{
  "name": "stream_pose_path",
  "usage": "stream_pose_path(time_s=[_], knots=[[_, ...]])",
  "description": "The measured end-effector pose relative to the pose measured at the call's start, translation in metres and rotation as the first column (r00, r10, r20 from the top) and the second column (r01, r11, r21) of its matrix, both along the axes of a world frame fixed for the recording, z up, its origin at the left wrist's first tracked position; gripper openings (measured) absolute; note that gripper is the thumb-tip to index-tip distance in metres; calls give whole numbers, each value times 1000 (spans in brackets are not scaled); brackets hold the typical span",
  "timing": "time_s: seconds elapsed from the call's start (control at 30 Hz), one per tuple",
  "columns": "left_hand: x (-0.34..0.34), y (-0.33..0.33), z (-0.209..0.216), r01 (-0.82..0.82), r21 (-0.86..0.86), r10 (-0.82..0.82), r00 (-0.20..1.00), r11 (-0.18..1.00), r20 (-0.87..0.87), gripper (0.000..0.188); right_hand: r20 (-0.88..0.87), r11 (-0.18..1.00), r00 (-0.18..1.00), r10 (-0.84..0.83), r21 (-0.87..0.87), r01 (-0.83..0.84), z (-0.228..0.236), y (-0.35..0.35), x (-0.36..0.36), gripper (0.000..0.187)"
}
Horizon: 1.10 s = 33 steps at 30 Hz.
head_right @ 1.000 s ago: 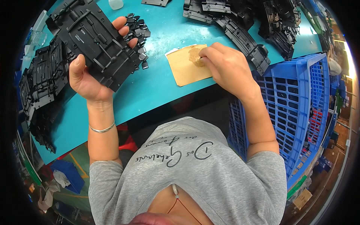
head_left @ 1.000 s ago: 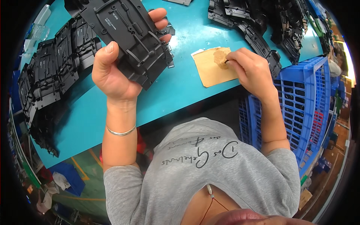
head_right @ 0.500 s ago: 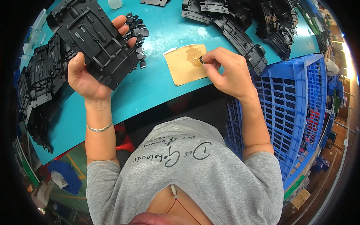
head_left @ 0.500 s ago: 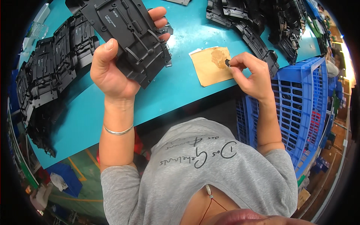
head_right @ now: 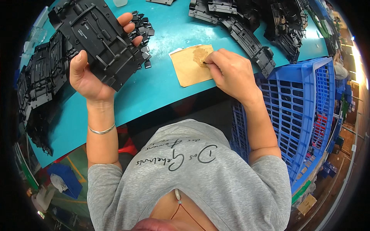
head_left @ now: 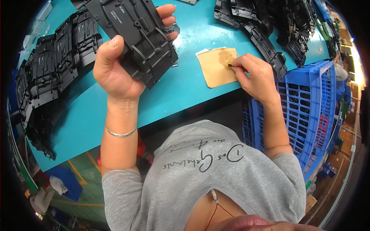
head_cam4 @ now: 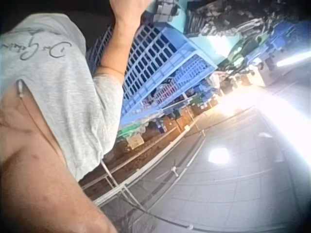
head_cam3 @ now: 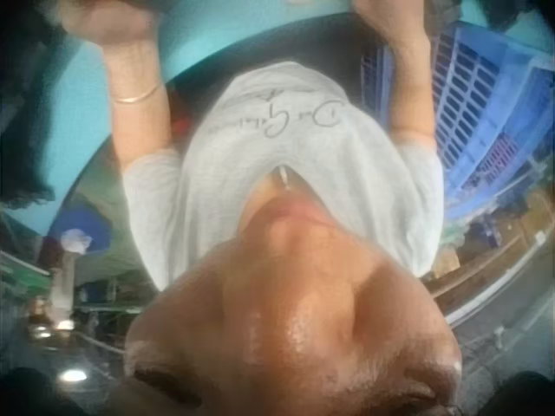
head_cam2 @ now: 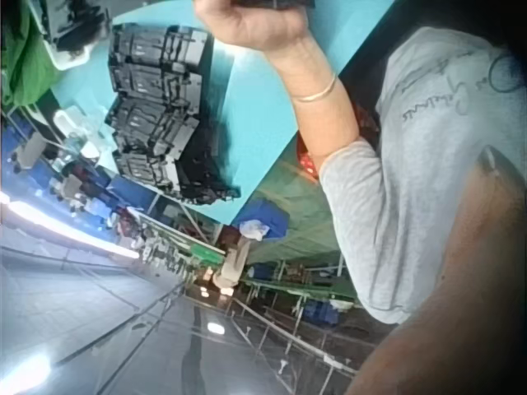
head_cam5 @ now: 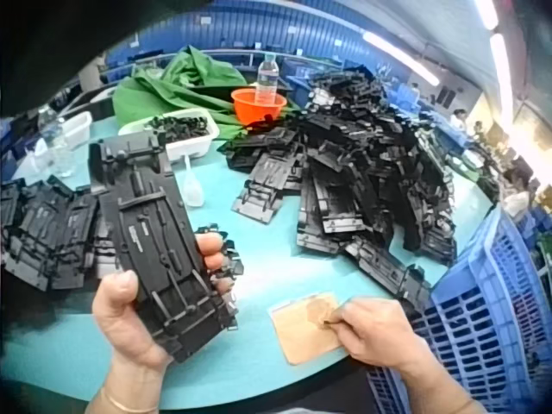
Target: The person sets up a stool at a workstation and assembles toy car chassis, repeatedly picking up small plastic pieces, dipping them in glue, and attaching them to the chassis by hand.
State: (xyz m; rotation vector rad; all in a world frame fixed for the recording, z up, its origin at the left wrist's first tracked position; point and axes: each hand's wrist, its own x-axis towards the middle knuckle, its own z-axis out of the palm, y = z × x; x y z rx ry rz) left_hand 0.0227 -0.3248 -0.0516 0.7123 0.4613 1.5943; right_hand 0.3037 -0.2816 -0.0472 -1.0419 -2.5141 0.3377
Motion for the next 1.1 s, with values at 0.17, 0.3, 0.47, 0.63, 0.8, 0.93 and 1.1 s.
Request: stream_pose_path(time_s=[0.17,0.3,0.47,0.63,0.8,0.93,1.1], knots=[[-4,1,-8,66,86,-76,989,994,126,78,33,997,999,-4,75,1,2,0,-2,6],[-3,1,-8,63,78,-73,989,995,126,78,118,990,992,45,126,-60,7,2,-4,7],[-3,0,-6,59,66,-66,992,996,109,79,198,976,972,124,152,-156,12,6,-8,8],[5,1,-4,67,67,-74,992,996,106,70,-144,996,989,-38,-80,27,16,4,-9,11],[6,-1,-1,81,-9,-81,997,997,2,84,-278,986,959,-61,-165,15,16,6,-11,10],[7,0,-8,133,94,-148,971,987,185,69,156,988,984,-89,140,67,15,3,-7,8],[8,0,-8,146,90,-161,968,985,190,72,-398,996,917,10,83,25,22,-7,-37,12]])
